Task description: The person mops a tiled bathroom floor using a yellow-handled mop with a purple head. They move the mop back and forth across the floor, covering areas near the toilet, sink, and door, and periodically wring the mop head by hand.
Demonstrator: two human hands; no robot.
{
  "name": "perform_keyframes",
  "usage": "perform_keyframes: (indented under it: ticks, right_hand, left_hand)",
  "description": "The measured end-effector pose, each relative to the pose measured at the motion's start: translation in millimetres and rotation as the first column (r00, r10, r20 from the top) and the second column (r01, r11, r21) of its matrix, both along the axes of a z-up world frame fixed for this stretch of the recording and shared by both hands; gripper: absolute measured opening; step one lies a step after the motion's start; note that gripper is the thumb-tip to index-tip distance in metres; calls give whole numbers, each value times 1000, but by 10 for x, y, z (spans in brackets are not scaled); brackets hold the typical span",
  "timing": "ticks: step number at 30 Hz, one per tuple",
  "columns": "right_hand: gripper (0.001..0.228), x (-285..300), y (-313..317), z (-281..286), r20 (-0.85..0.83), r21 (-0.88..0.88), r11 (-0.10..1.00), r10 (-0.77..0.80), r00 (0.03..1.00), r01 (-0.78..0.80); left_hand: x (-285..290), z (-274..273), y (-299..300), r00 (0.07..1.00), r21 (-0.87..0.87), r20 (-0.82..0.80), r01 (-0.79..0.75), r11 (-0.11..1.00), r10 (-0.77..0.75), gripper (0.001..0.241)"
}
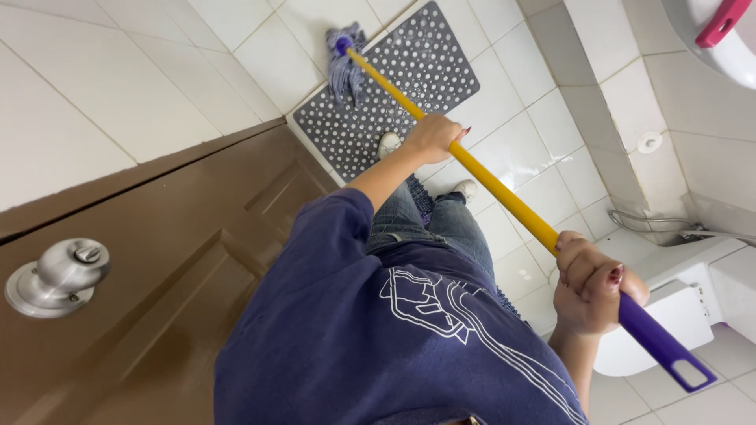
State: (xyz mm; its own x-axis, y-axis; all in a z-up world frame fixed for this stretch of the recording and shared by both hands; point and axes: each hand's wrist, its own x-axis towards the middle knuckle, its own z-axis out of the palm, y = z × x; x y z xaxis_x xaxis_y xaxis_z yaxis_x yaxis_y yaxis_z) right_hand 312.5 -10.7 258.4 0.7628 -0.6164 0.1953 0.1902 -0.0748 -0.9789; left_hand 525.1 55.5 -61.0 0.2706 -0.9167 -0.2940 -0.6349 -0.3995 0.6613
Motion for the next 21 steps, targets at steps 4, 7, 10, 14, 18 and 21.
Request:
perform_keyframes:
  ticks: [4, 7, 10, 14, 18, 21]
  right_hand:
    - [49, 110, 60, -222, 50, -104, 995, 9, 999, -4]
    - [49, 239, 245, -414, 40, -136, 990, -32, 999, 37]
    - [50, 283, 232, -633, -4, -137, 986, -93, 996, 92]
    - [52, 279, -33, -687, 32, -84, 993, -83, 996, 86]
    - [51, 386, 9, -663, 28, -7, 1000, -13, 1000, 13]
    - [51, 542, 154, -632, 36, 15, 996, 86, 996, -87]
  left_hand:
    - [219, -219, -386, 1000, -112, 24, -9, 994, 12, 37]
    - [330, -597, -594, 990, -226, 94, -84, 971, 107, 28]
    - [331, -971, -778, 981, -255, 114, -125, 959, 159, 20]
    - [348, -772, -731, 986, -204, 47, -148, 968, 161, 17]
    - [294, -855, -332, 983, -117, -1, -182, 976, 183, 12]
    - [360, -687, 153, 970, -32, -29, -243, 969, 242, 7]
